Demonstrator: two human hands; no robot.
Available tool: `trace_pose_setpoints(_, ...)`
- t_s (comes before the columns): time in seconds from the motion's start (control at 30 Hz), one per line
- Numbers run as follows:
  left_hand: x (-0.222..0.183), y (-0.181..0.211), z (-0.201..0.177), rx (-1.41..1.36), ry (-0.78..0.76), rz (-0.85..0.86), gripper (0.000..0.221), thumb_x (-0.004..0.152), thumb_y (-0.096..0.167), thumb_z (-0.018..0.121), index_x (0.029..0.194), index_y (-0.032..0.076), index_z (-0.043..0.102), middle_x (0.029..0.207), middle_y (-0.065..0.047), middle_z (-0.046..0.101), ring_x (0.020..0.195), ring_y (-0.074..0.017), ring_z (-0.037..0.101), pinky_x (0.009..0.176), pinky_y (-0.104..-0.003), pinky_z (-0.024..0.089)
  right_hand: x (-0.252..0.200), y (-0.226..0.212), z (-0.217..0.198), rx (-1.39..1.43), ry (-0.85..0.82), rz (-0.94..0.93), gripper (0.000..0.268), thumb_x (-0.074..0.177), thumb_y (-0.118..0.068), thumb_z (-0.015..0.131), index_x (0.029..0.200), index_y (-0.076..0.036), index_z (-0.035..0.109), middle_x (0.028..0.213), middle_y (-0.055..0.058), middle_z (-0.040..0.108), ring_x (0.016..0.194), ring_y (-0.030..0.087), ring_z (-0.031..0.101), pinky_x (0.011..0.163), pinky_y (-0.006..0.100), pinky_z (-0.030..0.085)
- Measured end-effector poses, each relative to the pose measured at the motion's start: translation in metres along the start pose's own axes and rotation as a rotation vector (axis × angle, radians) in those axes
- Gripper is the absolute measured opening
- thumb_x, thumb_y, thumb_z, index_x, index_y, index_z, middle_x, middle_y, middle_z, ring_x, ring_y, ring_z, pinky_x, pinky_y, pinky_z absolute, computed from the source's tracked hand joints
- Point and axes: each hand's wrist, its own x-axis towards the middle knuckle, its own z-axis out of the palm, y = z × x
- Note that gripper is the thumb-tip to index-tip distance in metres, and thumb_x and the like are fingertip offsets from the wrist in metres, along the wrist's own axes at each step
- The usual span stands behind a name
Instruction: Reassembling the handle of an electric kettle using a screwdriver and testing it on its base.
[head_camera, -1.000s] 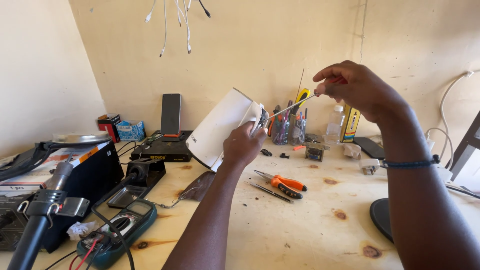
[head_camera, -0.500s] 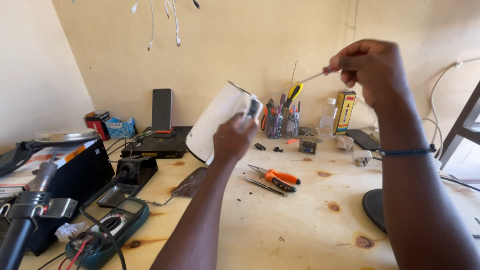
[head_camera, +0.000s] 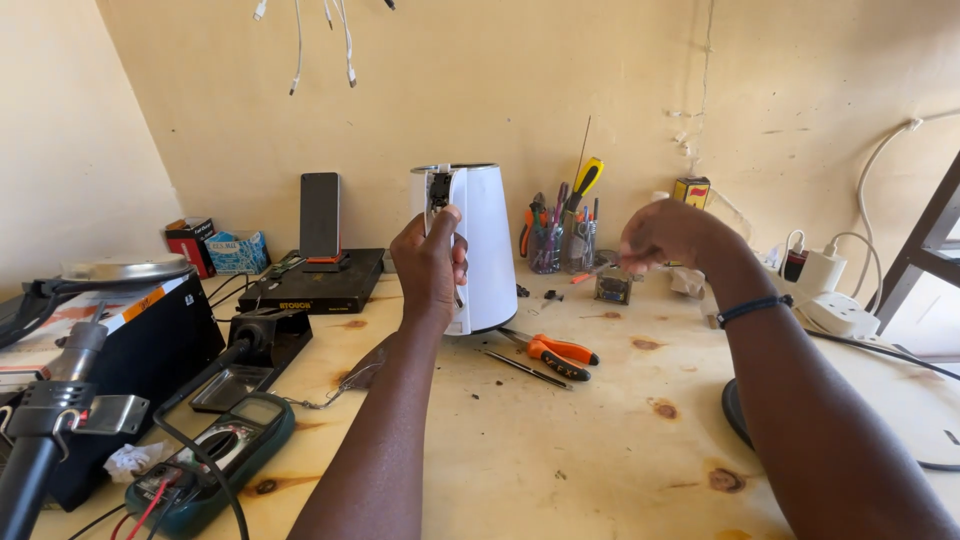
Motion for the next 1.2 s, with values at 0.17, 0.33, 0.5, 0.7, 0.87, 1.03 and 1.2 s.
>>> trace_pose_setpoints(0.17,0.003,0.002,-0.004,-0.071,0.029,-0.039,0.027,0.092,0.038,0.072,0.091,0.011,0.07,0.056,-0.003,0.055,0.04,-0.0093,0.05,0.049,-0.026,0.051,0.018,0.036,0.001,-0.118,-0.209,0.068,0.04,0.087,0.016,0.068,0.127,0.015,0.07,0.113,0.039,0.072,0.092,0.049,0.078,0.081,0.052,0.065)
trace_pose_setpoints(0.33,0.0,0.012,-0.004,-0.129,0.034,-0.072,0.038,0.091,0.047,0.068,0.102,0.01,0.07,0.06,-0.003,0.055,0.044,-0.0101,0.051,0.052,-0.027,0.052,0.073,0.092,0.021,-0.34,-0.422,0.121,0.04,0.082,0.016,0.076,0.121,0.01,0.077,0.104,0.033,0.077,0.084,0.045,0.079,0.068,0.046,0.067)
trace_pose_setpoints(0.5,0.006,0.006,-0.005,-0.251,-0.019,-0.094,0.048,0.094,0.05,0.054,0.104,0.006,0.072,0.058,-0.008,0.058,0.038,-0.0143,0.051,0.043,-0.028,0.048,0.097,0.111,0.051,-0.587,-0.452,0.126,0.048,0.069,0.011,0.091,0.114,0.005,0.076,0.086,0.026,0.073,0.066,0.035,0.075,0.054,0.036,0.062)
trace_pose_setpoints(0.7,0.001,0.013,-0.017,0.006,-0.07,-0.028,0.051,0.094,0.053,0.067,0.099,0.003,0.074,0.055,-0.009,0.06,0.037,-0.0132,0.052,0.039,-0.025,0.043,0.103,0.094,0.074,-0.755,-0.429,-0.035,0.053,0.07,-0.019,0.104,0.117,-0.01,0.082,0.099,0.019,0.08,0.086,0.032,0.08,0.07,0.045,0.068)
trace_pose_setpoints(0.87,0.017,-0.005,-0.038,0.041,0.075,-0.029,0.034,0.087,0.034,0.087,0.078,0.006,0.071,0.049,-0.008,0.052,0.03,-0.0174,0.05,0.034,-0.027,0.041,0.046,0.041,0.092,-0.723,-0.549,-0.108,0.058,0.082,-0.032,0.096,0.13,-0.006,0.076,0.109,0.021,0.079,0.092,0.029,0.08,0.078,0.042,0.067)
trace_pose_setpoints(1.03,0.02,-0.005,-0.057,0.125,0.167,-0.005,0.033,0.088,0.032,0.089,0.073,0.01,0.07,0.047,-0.006,0.053,0.03,-0.0164,0.051,0.035,-0.026,0.042,-0.022,0.013,0.116,-0.855,-0.741,-0.098,0.082,0.082,-0.057,0.093,0.149,-0.018,0.066,0.131,0.022,0.07,0.109,0.035,0.074,0.083,0.044,0.068)
trace_pose_setpoints(1.2,0.016,-0.004,-0.064,0.078,0.206,0.05,0.032,0.091,0.028,0.085,0.073,0.009,0.067,0.047,-0.006,0.05,0.03,-0.0147,0.049,0.039,-0.026,0.044,-0.04,0.013,0.13,-1.106,-0.673,-0.257,0.098,0.083,-0.08,0.077,0.154,-0.018,0.053,0.151,0.02,0.056,0.138,0.045,0.059,0.111,0.063,0.051)
